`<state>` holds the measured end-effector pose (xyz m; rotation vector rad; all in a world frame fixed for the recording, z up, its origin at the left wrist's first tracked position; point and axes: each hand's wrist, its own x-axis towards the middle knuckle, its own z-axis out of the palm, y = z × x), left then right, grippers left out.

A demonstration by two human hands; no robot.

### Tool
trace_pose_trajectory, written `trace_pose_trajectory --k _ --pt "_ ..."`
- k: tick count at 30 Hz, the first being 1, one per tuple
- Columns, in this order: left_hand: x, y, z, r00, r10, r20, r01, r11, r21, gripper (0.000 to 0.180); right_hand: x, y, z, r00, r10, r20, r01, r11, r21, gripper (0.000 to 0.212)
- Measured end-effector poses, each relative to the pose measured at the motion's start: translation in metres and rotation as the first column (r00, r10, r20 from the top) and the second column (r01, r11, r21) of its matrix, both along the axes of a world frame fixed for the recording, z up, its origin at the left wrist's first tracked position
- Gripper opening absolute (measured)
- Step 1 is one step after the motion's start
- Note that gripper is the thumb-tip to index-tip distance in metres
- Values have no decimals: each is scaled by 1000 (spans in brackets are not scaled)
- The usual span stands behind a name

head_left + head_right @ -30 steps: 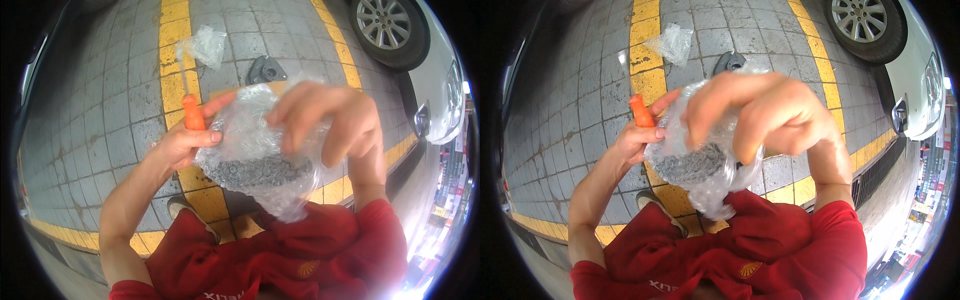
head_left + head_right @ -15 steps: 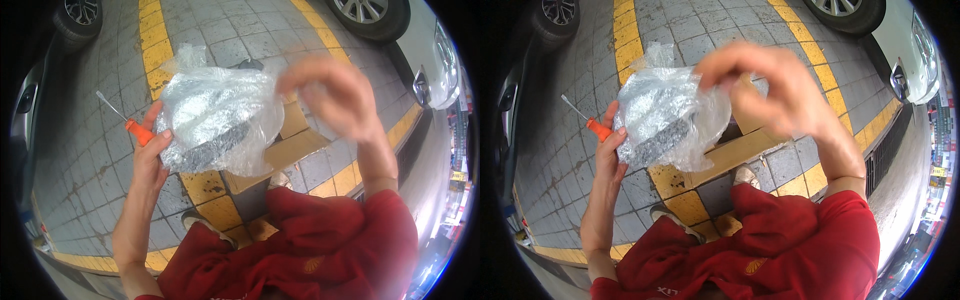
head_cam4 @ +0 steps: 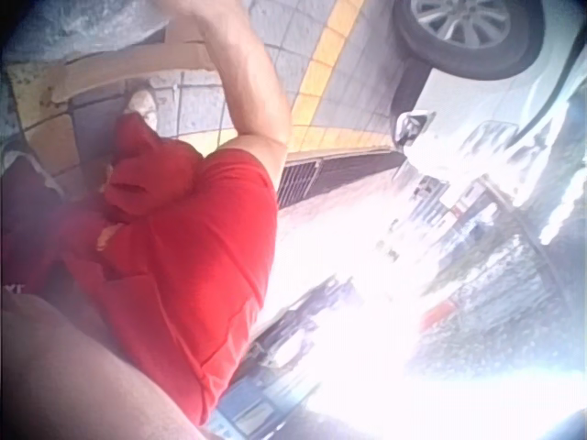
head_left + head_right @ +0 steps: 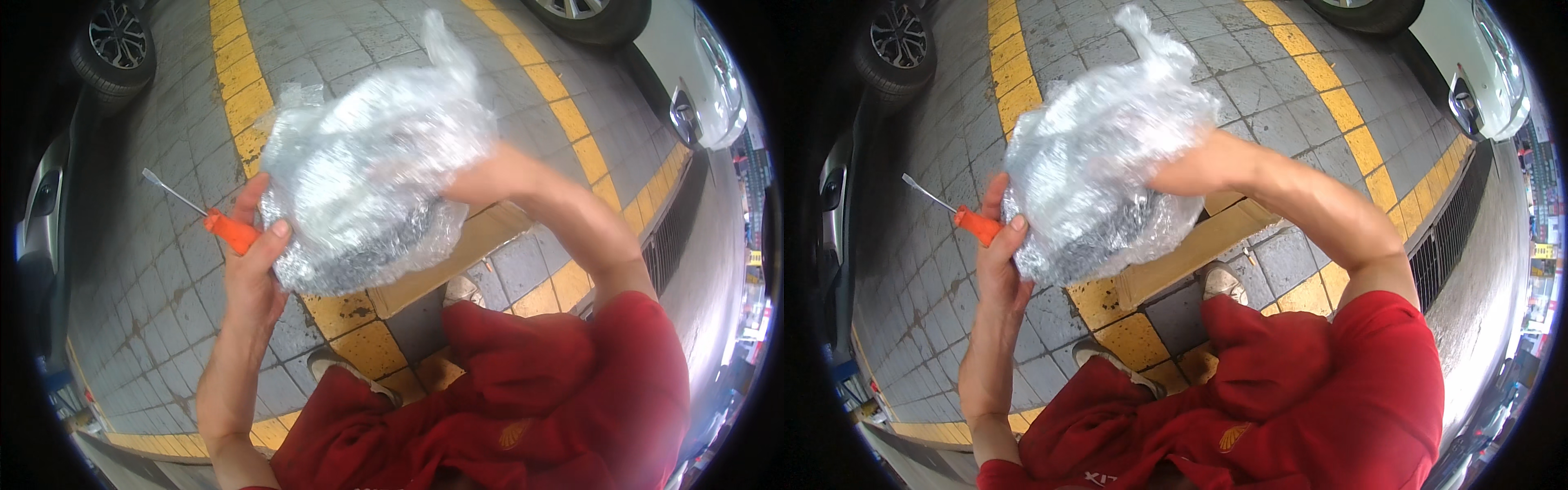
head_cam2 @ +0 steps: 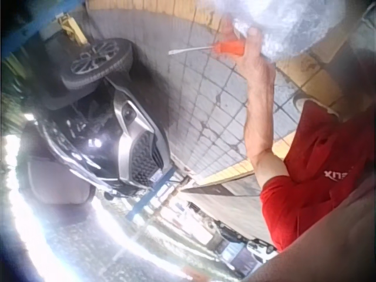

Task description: The person unpacks two new car engine mounts from a cardboard box and bubble wrap, then removes two black plastic engine bay covers from a car with the hood open using a screwdriver. The covers are placed aside.

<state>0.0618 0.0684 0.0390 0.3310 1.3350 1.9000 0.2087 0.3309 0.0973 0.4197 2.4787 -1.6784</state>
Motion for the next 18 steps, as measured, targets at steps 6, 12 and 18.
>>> trace_pose_trajectory --k 6,12,18 --pt "11 4 1 996 -78 -38 79 996 29 72 -7 -3 -27 963 -130 235 218 889 -403 54" --pt "7 14 -1 975 -141 -169 163 979 123 74 -16 -6 -22 917 -277 286 372 851 -370 46" --pt "2 21 11 815 -234 -530 45 938 -343 59 -16 -5 -21 949 -306 68 311 891 -331 38"
